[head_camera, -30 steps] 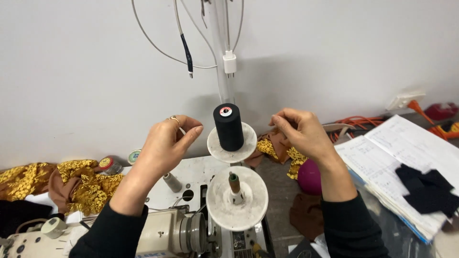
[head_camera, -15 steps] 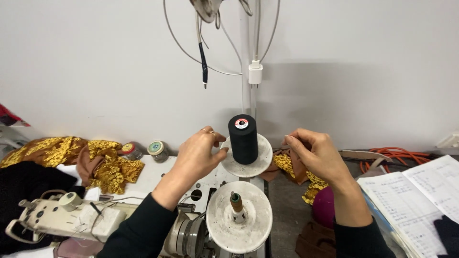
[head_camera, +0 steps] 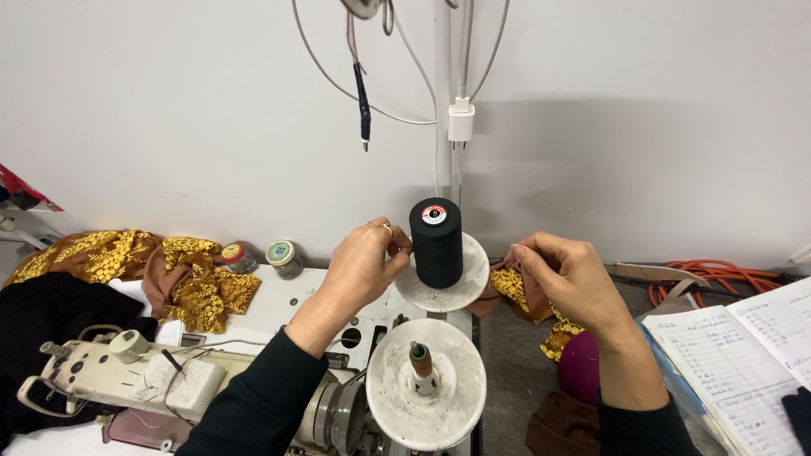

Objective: Threading an industrial sewing machine, including guiding the thread through tensioners and the needle eye.

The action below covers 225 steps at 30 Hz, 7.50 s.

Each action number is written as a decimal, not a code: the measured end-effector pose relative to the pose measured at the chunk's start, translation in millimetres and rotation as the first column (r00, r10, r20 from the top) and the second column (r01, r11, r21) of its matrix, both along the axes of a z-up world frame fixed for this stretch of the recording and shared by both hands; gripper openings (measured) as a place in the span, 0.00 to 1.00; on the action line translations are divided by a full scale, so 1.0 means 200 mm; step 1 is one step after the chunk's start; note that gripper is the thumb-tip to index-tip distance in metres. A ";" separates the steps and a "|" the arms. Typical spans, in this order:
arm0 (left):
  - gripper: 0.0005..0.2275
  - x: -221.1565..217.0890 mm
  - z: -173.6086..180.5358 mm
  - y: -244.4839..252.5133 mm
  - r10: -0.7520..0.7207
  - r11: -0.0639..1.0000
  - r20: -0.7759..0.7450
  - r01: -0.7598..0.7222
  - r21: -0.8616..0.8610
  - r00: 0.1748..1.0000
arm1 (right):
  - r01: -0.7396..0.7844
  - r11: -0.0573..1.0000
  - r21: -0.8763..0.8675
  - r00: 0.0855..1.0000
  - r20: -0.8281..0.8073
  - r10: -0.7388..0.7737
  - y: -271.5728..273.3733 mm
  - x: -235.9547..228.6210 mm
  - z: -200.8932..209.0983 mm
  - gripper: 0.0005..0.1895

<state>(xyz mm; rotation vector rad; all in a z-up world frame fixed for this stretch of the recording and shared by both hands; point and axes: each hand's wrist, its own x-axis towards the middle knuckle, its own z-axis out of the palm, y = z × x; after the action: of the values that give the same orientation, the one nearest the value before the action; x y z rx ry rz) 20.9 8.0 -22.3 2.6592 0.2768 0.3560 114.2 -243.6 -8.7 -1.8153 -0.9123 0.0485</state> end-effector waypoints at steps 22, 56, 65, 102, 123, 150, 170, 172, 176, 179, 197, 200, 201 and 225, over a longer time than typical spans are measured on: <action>0.10 0.02 0.06 0.07 -0.126 0.975 -0.026 0.118 -0.190 0.992 | -0.020 1.000 0.010 0.999 -0.032 0.020 0.06 -0.01 -0.03 0.17; 0.04 0.05 0.11 0.13 0.111 0.616 0.211 0.099 -0.782 0.971 | -0.001 0.998 0.066 1.000 -0.023 0.002 0.12 0.00 0.02 0.14; 0.04 0.19 0.33 0.14 0.013 0.506 0.253 0.212 -0.836 0.967 | -0.116 0.961 0.249 0.966 0.252 0.051 0.40 0.11 0.31 0.07; 0.13 0.12 1.08 0.03 -0.224 0.573 0.369 0.428 -0.699 0.902 | -0.211 0.838 0.503 0.963 0.253 0.090 0.38 0.14 0.98 0.04; 0.09 0.22 1.11 0.03 -0.212 0.704 0.471 0.469 -0.534 0.856 | -0.243 0.886 0.395 0.960 0.231 0.161 0.39 0.20 0.94 0.15; 0.08 0.09 1.19 0.04 0.055 0.872 0.724 0.320 -0.370 0.687 | -0.130 0.624 0.770 0.992 0.098 0.086 0.48 0.17 1.01 0.03; 0.08 0.02 1.25 -0.06 -0.118 0.981 0.738 0.195 -0.018 0.664 | -0.168 0.607 0.777 0.976 0.046 0.211 0.48 0.04 1.10 0.02; 0.09 0.02 1.27 -0.08 -0.108 0.977 0.724 0.206 -0.047 0.681 | -0.165 0.612 0.773 0.977 0.041 0.211 0.48 0.04 1.10 0.02; 0.09 0.04 1.26 -0.08 -0.105 0.979 0.716 0.197 -0.047 0.690 | -0.168 0.606 0.778 0.976 0.044 0.214 0.49 0.05 1.10 0.02; 0.09 0.04 1.26 -0.10 -0.103 0.980 0.714 0.194 -0.048 0.693 | -0.166 0.606 0.778 0.976 0.041 0.215 0.49 0.04 1.10 0.02; 0.08 0.05 1.26 -0.13 -0.118 0.975 0.717 0.217 -0.048 0.687 | -0.164 0.594 0.788 0.977 0.047 0.207 0.51 0.07 1.08 0.02; 0.08 0.05 1.26 -0.13 -0.115 0.974 0.718 0.219 -0.053 0.686 | -0.164 0.592 0.789 0.979 0.056 0.197 0.52 0.07 1.08 0.02; 0.08 0.05 1.26 -0.13 -0.116 0.975 0.719 0.218 -0.051 0.685 | -0.162 0.593 0.789 0.980 0.057 0.192 0.52 0.07 1.07 0.02; 0.08 0.03 1.25 -0.16 -0.111 0.966 0.703 0.243 -0.090 0.702 | -0.050 0.592 0.804 0.989 -0.042 0.139 0.46 0.07 1.03 0.05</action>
<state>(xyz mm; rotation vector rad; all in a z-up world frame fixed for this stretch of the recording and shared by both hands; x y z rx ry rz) 26.5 -23.5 227.5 2.1511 -0.1873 1.1656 128.9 -152.6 196.4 -0.8898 -0.7708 -0.1849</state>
